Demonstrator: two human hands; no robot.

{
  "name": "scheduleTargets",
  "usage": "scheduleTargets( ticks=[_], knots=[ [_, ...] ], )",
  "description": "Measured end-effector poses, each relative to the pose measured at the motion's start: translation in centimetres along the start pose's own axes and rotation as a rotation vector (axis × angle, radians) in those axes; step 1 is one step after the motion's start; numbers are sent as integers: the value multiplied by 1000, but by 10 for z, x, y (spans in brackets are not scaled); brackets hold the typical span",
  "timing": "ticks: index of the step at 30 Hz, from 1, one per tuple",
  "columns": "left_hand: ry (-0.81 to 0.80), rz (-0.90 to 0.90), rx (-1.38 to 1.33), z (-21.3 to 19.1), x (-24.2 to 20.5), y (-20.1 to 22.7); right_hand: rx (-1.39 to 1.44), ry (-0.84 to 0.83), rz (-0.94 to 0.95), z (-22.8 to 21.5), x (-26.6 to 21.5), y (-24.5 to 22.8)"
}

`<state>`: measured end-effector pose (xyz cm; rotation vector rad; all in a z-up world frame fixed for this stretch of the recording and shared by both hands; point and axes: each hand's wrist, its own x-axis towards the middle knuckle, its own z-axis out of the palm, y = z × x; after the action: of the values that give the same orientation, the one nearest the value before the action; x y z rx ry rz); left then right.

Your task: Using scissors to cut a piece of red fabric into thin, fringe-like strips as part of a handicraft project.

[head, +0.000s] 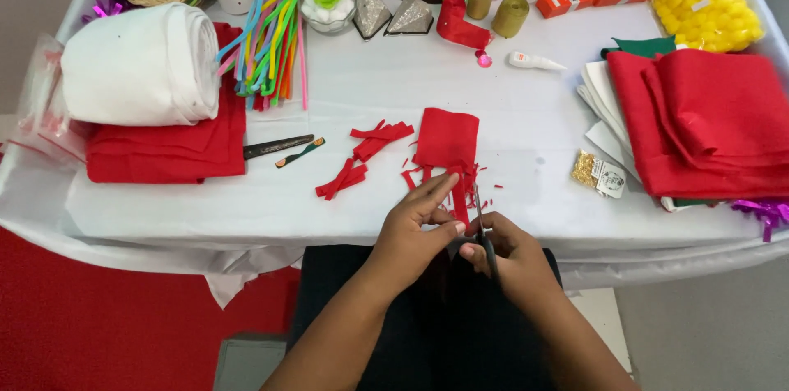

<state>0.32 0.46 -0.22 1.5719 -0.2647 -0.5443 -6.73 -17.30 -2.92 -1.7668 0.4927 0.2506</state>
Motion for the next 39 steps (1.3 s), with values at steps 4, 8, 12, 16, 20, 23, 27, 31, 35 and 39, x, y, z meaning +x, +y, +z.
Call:
scheduleTargets(
  ticks=[4,8,12,16,20,23,27,31,35,39],
  knots=[
    [-42,5,45,2,0,-6,-50,-11,-50,1,1,-1],
    [-52,158,32,3,4,-23,-34,-14,-75,2,2,-2],
    [-91,150,-10,6,5,-26,-52,27,-50,3,2,-7],
    [-52,295,-96,8,15,-54,-109,47,-63,3,1,-14],
    [-55,298,-49,9,12,-49,-115,76,-59,3,2,-12],
    [-58,287,-65,10,15,-57,-116,93,-59,4,1,-16],
    [-49,322,-5,7,12,-47,-60,91,-90,5,2,-11],
    [-53,311,-29,9,14,-53,-42,99,-108,7,-1,-17],
    [-57,282,-32,8,14,-52,-18,116,-122,7,3,-7],
    [70,196,-3,7,6,-29,139,215,-258,-8,12,6]
  ],
)
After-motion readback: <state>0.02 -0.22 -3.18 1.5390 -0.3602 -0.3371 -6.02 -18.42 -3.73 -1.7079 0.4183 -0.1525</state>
